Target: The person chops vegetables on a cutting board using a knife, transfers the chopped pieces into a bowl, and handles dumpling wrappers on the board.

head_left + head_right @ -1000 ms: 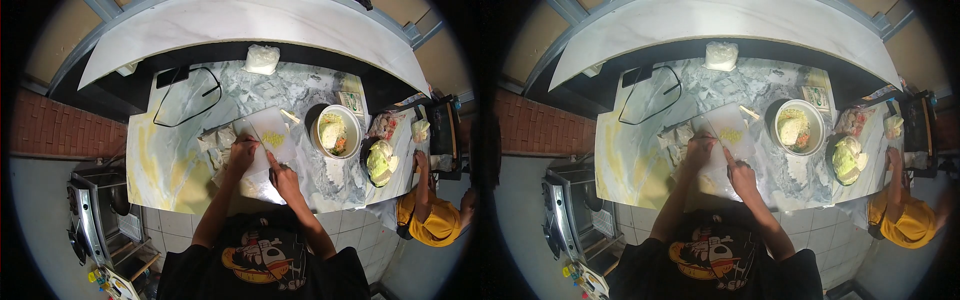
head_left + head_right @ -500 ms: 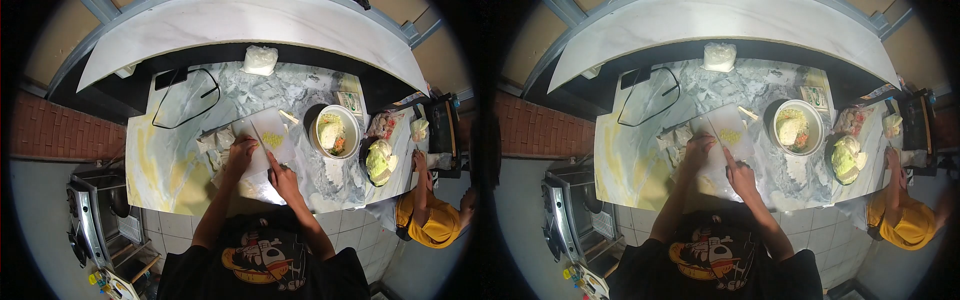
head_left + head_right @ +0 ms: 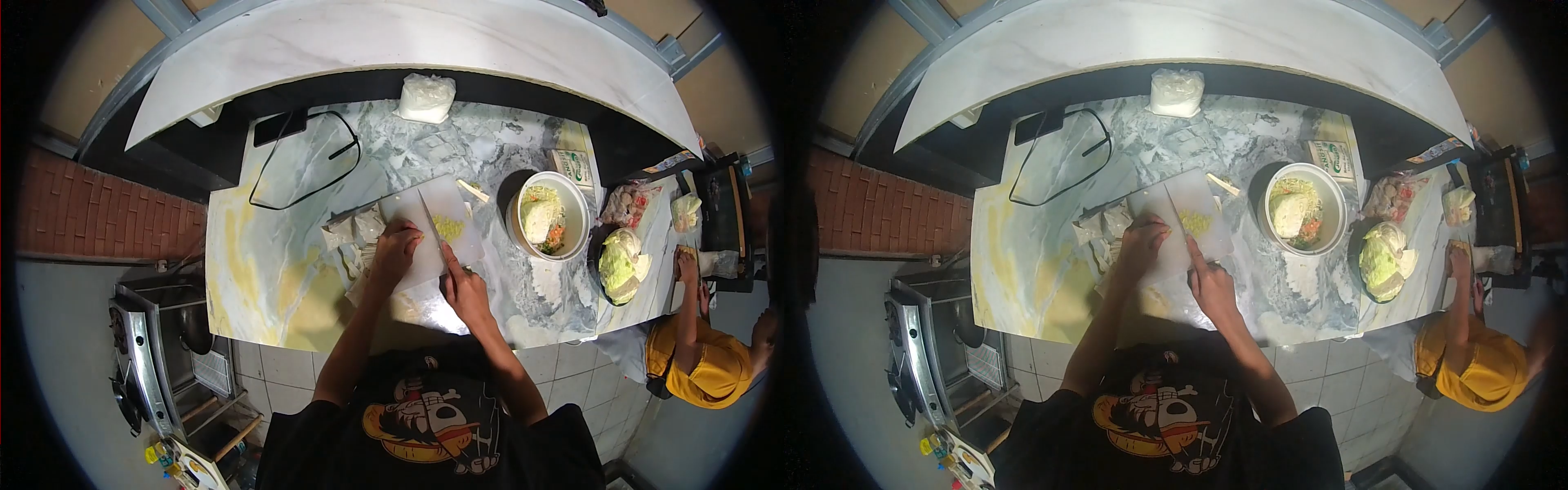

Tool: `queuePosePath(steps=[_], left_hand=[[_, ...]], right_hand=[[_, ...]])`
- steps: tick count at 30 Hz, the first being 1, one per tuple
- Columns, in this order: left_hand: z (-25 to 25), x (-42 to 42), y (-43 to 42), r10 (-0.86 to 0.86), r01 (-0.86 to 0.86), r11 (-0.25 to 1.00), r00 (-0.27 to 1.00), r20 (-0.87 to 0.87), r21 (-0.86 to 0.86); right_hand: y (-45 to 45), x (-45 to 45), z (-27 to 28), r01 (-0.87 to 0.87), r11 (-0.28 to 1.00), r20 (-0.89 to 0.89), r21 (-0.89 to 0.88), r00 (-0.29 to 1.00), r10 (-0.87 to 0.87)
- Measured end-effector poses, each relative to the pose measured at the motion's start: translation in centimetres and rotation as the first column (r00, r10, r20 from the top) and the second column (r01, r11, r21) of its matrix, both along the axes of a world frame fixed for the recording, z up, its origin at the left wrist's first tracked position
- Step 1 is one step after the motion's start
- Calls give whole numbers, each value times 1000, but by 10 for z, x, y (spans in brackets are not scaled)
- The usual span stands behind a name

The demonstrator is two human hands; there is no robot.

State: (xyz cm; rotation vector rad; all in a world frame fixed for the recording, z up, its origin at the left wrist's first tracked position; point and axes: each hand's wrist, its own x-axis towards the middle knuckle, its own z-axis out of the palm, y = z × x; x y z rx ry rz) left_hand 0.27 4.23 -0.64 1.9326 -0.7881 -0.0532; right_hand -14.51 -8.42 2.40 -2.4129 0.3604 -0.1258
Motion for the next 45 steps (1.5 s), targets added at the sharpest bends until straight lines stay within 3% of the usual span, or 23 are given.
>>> queuePosePath(steps=[7,18,24,27,45], left_hand=[[2,-1,1,1,-1,1000,1000,10,29],[0,-2,2,1,-3,999,999,46,38],[-3,-1,4,8,-8,1000,1000,3,-7],[-1,-1,3,10,-9,1000,997,71,-12],[5,-2,2,74,-76,996,997,38,55]], right_hand=[[4,-2,2,14,999,68,39,998,-17],[6,0,-1,-35,999,-52,-19,998,34],[6,1,1,-35,999,-47,14,998,36],[5,2,0,-34,999,-46,17,998,35],[5,0,0,-1,999,-58,51,998,4]])
